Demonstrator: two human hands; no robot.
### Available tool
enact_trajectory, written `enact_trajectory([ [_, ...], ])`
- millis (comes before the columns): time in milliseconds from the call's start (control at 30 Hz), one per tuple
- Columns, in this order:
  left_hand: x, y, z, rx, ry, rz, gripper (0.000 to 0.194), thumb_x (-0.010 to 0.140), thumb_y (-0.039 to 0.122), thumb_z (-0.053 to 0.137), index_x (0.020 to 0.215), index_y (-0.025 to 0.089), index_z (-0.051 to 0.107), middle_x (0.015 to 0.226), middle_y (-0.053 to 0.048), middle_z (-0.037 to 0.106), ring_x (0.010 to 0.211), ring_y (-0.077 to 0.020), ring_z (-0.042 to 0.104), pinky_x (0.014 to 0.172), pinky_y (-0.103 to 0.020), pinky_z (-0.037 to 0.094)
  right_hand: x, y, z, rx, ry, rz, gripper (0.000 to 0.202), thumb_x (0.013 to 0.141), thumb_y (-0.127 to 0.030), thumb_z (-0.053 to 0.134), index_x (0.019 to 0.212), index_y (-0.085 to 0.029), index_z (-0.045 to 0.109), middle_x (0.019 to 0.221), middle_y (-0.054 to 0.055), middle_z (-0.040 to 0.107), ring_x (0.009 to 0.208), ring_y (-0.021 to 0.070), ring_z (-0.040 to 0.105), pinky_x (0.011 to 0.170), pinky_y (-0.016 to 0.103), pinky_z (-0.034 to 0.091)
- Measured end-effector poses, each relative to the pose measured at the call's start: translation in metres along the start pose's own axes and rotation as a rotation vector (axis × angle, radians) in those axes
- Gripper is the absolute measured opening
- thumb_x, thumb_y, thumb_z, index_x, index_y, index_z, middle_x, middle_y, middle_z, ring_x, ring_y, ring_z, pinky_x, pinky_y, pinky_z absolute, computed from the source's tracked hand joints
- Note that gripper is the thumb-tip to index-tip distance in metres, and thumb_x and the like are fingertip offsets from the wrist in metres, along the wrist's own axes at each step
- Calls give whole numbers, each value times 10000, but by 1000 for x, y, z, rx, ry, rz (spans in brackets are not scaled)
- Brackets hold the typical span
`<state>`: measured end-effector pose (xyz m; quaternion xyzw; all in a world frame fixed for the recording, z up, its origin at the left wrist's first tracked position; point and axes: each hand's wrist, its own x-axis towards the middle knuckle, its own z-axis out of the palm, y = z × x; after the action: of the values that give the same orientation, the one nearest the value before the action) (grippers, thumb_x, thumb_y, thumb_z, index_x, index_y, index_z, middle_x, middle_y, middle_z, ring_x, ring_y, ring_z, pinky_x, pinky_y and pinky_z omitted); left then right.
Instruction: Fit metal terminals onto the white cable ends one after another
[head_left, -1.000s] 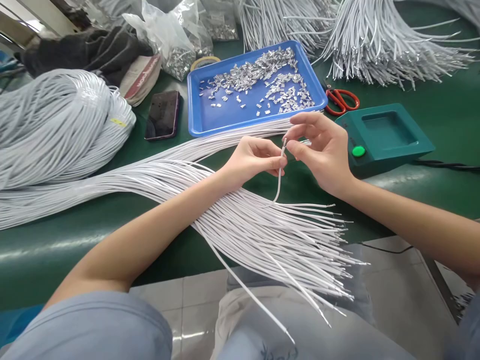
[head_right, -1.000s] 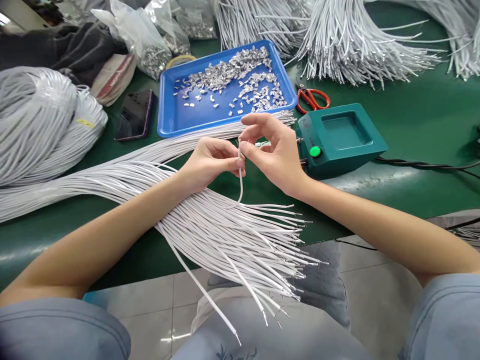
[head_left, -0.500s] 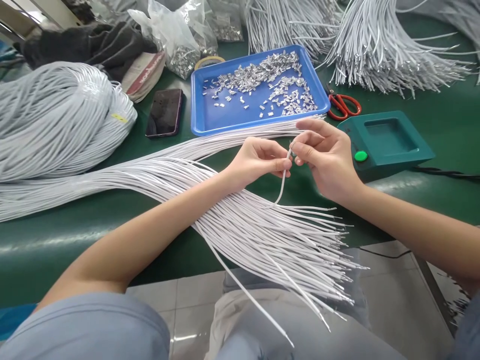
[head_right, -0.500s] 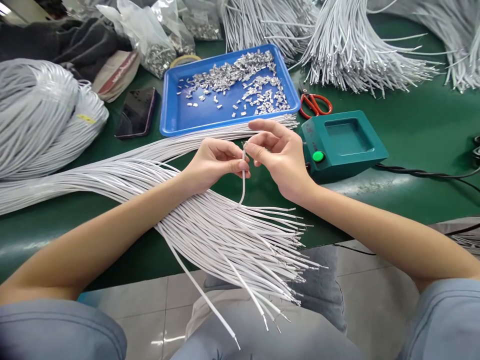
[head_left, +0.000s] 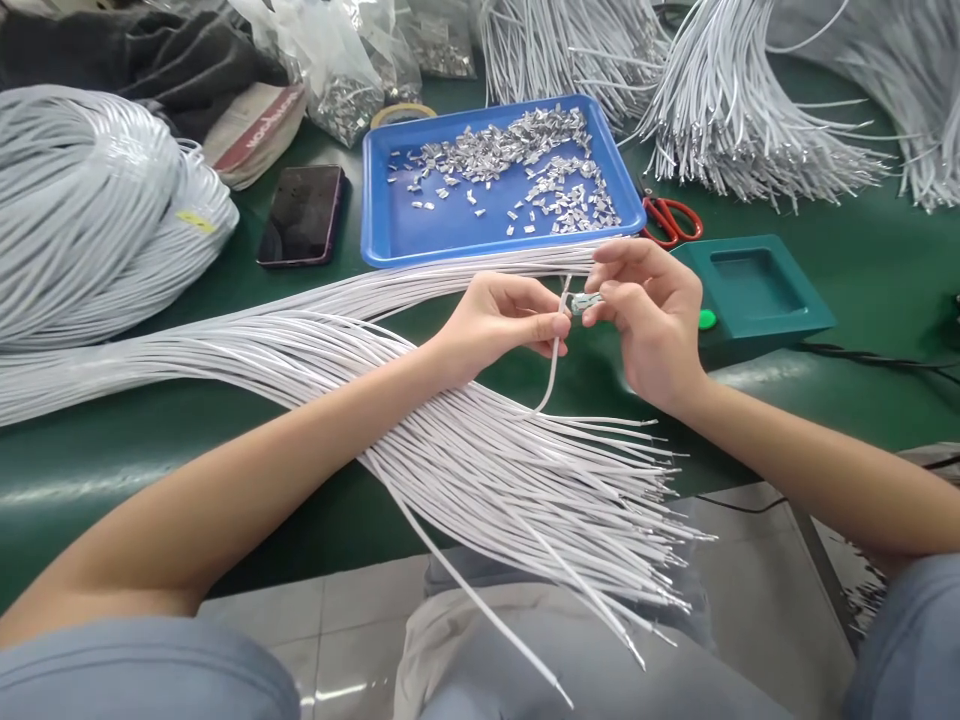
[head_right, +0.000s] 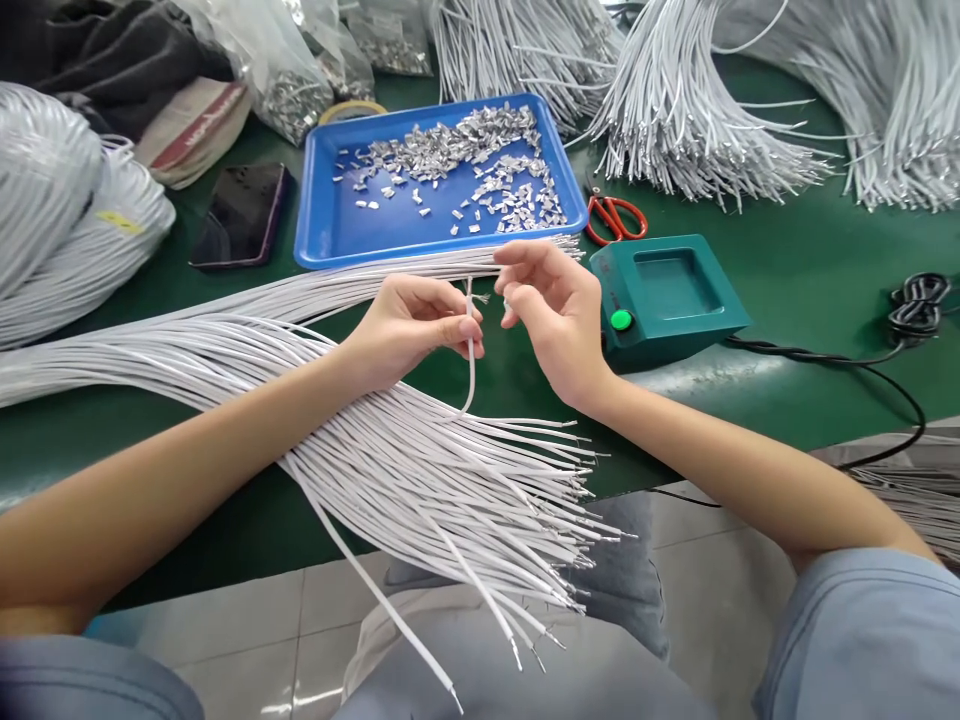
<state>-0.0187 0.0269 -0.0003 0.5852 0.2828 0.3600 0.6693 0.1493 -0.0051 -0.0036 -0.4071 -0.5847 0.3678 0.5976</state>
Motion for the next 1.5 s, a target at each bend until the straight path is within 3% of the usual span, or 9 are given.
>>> enact_trajectory([
  [100, 0, 0, 0, -3, -16, 3, 332, 624, 373, 878, 729, 106, 712, 633, -13, 687, 580, -124, 688, 547, -191, 585, 1, 1, -1, -30, -57, -6, 154, 836, -308, 623, 983, -273, 592, 837, -4, 607, 816, 138, 626, 587, 261, 548],
  [233, 0, 0, 1, 0, -32, 8, 332, 619, 369, 881, 732, 104, 718, 625, -17, 690, 561, -122, 684, 533, -185, 579, 0, -1, -1, -64, -95, 15, 223, 795, -273, 673, 997, -276, 579, 783, -26, 594, 753, 127, 621, 594, 272, 541],
  [533, 0, 0, 3, 70, 48, 37, 420, 564, 458, 886, 695, 100, 708, 574, -29, 675, 529, -129, 667, 509, -196, 561, 0, -8, 2, -113, -112, 65, 175, 803, -220, 654, 946, -266, 565, 722, -30, 532, 707, 119, 577, 546, 260, 479],
  [733, -1, 1, 2, 56, 72, 20, 389, 626, 443, 862, 712, 97, 704, 616, -31, 685, 549, -124, 671, 521, -193, 562, 0, -7, 2, -112, -117, 42, 164, 802, -163, 626, 922, -253, 559, 725, -24, 528, 687, 118, 545, 541, 263, 462],
  [900, -1, 2, 0, -53, -25, -56, 337, 692, 406, 834, 767, 101, 712, 647, -22, 688, 548, -115, 671, 516, -181, 556, 2, -4, -1, -48, -74, 40, 151, 838, -256, 607, 985, -282, 583, 821, 3, 595, 766, 150, 590, 545, 274, 509],
  [1100, -1, 3, 0, -18, -91, -59, 352, 703, 441, 820, 721, 109, 706, 624, -27, 673, 535, -115, 656, 514, -186, 548, 3, -5, -1, -21, -125, 99, 278, 798, -400, 677, 1047, -307, 593, 1022, 7, 664, 911, 168, 631, 616, 282, 557],
  [1333, -2, 3, 2, 71, -92, -46, 400, 693, 500, 808, 678, 116, 693, 619, -35, 674, 541, -124, 659, 521, -202, 552, 2, -5, 1, 39, -141, 147, 302, 755, -319, 729, 1024, -294, 595, 778, -21, 632, 738, 146, 621, 599, 302, 555],
  [1500, -2, 4, 3, 80, -91, -37, 416, 684, 519, 807, 692, 118, 694, 629, -40, 681, 547, -132, 669, 514, -203, 553, 5, -4, -2, 95, -174, 230, 290, 739, -314, 762, 975, -281, 598, 718, -39, 598, 641, 121, 591, 578, 301, 549],
])
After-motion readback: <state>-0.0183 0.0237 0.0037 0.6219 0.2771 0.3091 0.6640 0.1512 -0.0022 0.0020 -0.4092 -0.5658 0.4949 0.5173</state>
